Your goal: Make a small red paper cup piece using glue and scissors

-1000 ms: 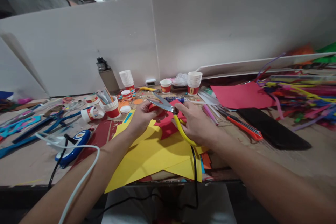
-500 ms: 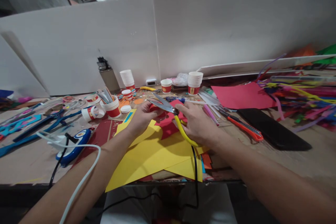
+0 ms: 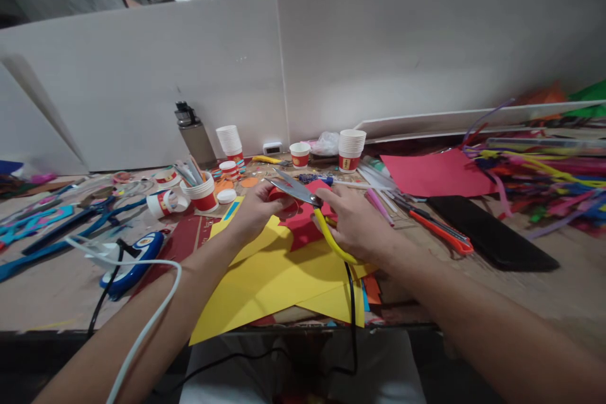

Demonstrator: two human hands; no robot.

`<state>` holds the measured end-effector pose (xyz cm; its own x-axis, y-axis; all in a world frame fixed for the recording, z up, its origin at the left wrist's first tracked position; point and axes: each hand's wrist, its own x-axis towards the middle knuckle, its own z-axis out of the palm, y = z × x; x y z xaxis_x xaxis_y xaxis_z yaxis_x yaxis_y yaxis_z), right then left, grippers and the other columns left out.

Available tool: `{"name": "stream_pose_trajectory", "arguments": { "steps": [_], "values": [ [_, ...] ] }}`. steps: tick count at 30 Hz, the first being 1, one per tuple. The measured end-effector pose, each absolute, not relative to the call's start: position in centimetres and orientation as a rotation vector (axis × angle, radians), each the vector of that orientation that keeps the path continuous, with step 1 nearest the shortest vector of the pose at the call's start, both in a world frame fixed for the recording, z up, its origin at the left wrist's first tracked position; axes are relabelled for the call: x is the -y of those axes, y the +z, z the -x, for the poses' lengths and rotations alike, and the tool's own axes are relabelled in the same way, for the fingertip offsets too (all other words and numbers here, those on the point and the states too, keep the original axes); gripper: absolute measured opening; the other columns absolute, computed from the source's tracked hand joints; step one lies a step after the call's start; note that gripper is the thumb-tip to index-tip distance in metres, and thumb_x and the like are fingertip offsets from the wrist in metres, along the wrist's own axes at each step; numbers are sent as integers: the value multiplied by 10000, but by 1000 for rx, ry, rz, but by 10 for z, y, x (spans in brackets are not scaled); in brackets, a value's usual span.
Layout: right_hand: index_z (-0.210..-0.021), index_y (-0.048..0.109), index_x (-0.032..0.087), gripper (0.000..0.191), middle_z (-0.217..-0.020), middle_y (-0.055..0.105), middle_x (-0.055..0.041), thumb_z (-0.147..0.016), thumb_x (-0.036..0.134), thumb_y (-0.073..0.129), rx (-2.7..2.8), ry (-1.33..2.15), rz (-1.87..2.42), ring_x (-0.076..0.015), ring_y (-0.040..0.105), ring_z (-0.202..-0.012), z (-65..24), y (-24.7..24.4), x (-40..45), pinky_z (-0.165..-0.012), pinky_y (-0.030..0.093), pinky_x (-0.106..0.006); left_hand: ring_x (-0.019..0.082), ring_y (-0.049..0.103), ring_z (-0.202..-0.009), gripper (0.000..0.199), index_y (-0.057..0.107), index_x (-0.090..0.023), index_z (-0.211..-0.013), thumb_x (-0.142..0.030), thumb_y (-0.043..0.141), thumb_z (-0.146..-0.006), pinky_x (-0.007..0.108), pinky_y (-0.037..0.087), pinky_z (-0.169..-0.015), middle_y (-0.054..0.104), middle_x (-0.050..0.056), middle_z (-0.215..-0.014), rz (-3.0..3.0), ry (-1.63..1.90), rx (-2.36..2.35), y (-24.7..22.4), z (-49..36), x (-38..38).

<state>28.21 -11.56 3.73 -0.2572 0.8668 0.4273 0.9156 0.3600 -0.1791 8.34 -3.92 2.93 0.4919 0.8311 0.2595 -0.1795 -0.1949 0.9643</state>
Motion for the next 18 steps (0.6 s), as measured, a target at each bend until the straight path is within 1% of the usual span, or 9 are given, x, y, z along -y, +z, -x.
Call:
{"name": "stream_pose_trajectory", "arguments": {
  "steps": [3, 5, 9, 11, 13, 15, 18],
  "values": [
    [-1240, 546, 212, 396, -1013, 569, -114, -879, 373, 521, 2161, -162, 1554, -212, 543, -815, -283, 36, 116, -706, 405, -312, 158, 670, -627, 239, 649, -144, -915, -249, 729, -716, 206, 480, -508, 664, 27, -669, -1503, 997, -597, 29, -82, 36],
    [-1214, 559, 210, 373, -1000, 585, -109, -879, 369, 521, 2157, -155, 1552, -212, 544, -815, -283, 35, 116, -701, 396, -306, 166, 674, -633, 244, 642, -143, -934, -230, 711, -717, 215, 490, -507, 672, 34, -692, -1505, 989, -594, 28, -82, 34],
    [-1121, 585, 191, 296, -905, 598, -80, -881, 350, 514, 2125, -104, 1481, -194, 522, -765, -283, 36, 114, -667, 367, -290, 165, 667, -627, 239, 619, -143, -935, -210, 676, -713, 235, 504, -505, 702, 61, -787, -1435, 1027, -568, 28, -82, 33],
    [-1049, 591, 183, 244, -832, 588, -55, -881, 343, 514, 2072, -61, 1442, -179, 501, -715, -283, 38, 113, -639, 355, -277, 157, 661, -613, 224, 597, -146, -897, -220, 686, -705, 244, 516, -517, 702, 59, -783, -1364, 1048, -566, 29, -84, 34],
    [-1018, 587, 181, 228, -794, 578, -43, -884, 350, 511, 2017, -19, 1435, -176, 494, -698, -284, 40, 111, -624, 353, -272, 159, 665, -622, 231, 574, -152, -873, -248, 701, -706, 249, 525, -526, 701, 56, -767, -1307, 1051, -570, 30, -85, 36],
    [-1072, 577, 178, 275, -844, 588, -58, -883, 367, 513, 1981, -6, 1450, -190, 514, -738, -285, 40, 110, -652, 378, -283, 163, 670, -639, 258, 566, -156, -877, -278, 717, -707, 247, 527, -522, 702, 55, -768, -1281, 1049, -564, 30, -86, 37],
    [-1205, 536, 156, 397, -1018, 591, -114, -882, 386, 514, 1978, 10, 1456, -222, 546, -869, -286, 37, 108, -752, 420, -318, 163, 668, -656, 284, 572, -153, -877, -307, 737, -705, 240, 517, -512, 695, 48, -777, -1298, 1068, -567, 28, -88, 35]
  ]
}}
